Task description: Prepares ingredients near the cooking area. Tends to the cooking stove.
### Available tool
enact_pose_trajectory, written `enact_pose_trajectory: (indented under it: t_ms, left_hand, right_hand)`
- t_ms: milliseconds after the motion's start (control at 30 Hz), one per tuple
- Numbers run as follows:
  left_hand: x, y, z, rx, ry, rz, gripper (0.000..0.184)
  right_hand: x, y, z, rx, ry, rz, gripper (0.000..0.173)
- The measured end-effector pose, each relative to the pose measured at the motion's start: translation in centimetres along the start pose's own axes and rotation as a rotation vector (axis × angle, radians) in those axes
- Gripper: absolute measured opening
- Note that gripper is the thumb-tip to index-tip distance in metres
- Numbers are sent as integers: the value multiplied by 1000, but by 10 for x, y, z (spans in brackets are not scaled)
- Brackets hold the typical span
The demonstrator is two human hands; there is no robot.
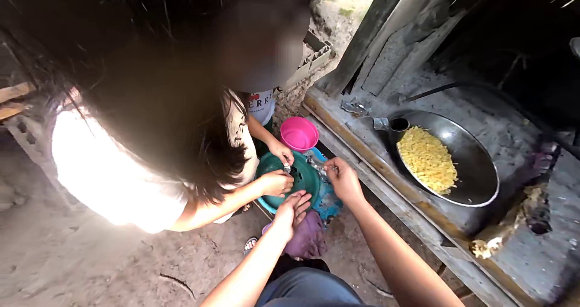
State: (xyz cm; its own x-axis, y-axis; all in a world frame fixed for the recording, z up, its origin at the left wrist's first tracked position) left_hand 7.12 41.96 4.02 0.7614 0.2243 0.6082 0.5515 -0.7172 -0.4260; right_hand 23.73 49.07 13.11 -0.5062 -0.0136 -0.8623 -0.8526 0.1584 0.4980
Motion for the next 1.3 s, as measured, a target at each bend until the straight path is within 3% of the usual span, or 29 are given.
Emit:
enact_pose_trajectory:
  t_ms: [67, 167, 200, 267, 367, 467, 700, 867, 1067, 1167, 1300]
  left_hand:
    - [-10, -5, -12, 49, -47, 32, 32]
    - [-26, -4, -21, 75, -120, 71, 29]
    - [-29, -6, -23, 85, -135, 89, 28]
    - [-33, -14, -28, 135, -139, 133, 27]
    - [-34, -11, -32, 177, -131, 189, 26]
    - [-13, -9, -22, 182, -50, 264, 27]
    - [30, 5, 19, 268, -102, 269, 51]
    - [38, 7, 24, 327, -122, 235, 47]
    - [52, 3, 18, 341, -88, 139, 41]
    - [54, 2, 17, 380, -72, 209, 42]
    - [59, 3, 11, 356, -60, 78, 31]
  right_hand:
    - [17, -6, 3, -58, -77, -64, 25]
    - [77, -37, 10, 7, 138, -169, 27]
    - [83, -41, 10, 28, 129, -157, 27]
    - [79, -43, 12, 16, 36, -133, 27]
    - [85, -63, 4, 98, 115, -59, 27]
    - [74, -57, -8, 82, 69, 53, 29]
    - [75, -41, -52, -65, -43, 133, 29]
    - [71, -41, -63, -194, -122, 153, 28]
    - [58, -47, -70, -165, -219, 316, 25]
    - [47, -48, -64, -125, -182, 454, 37]
    - [39, -41, -56, -117, -86, 466, 31]
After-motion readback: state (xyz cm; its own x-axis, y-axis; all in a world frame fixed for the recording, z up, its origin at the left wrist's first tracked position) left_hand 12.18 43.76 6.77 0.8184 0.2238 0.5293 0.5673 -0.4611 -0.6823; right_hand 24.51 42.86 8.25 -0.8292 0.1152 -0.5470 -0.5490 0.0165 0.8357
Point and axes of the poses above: each hand's wrist, its own z-axis towards the middle knuckle, its own x-axis out of the palm, y = z × x, the point moved 5 cm from there along z, towards the middle knuckle, and after that the axes turned 5 degrees about -z, right-handed, at the moved point
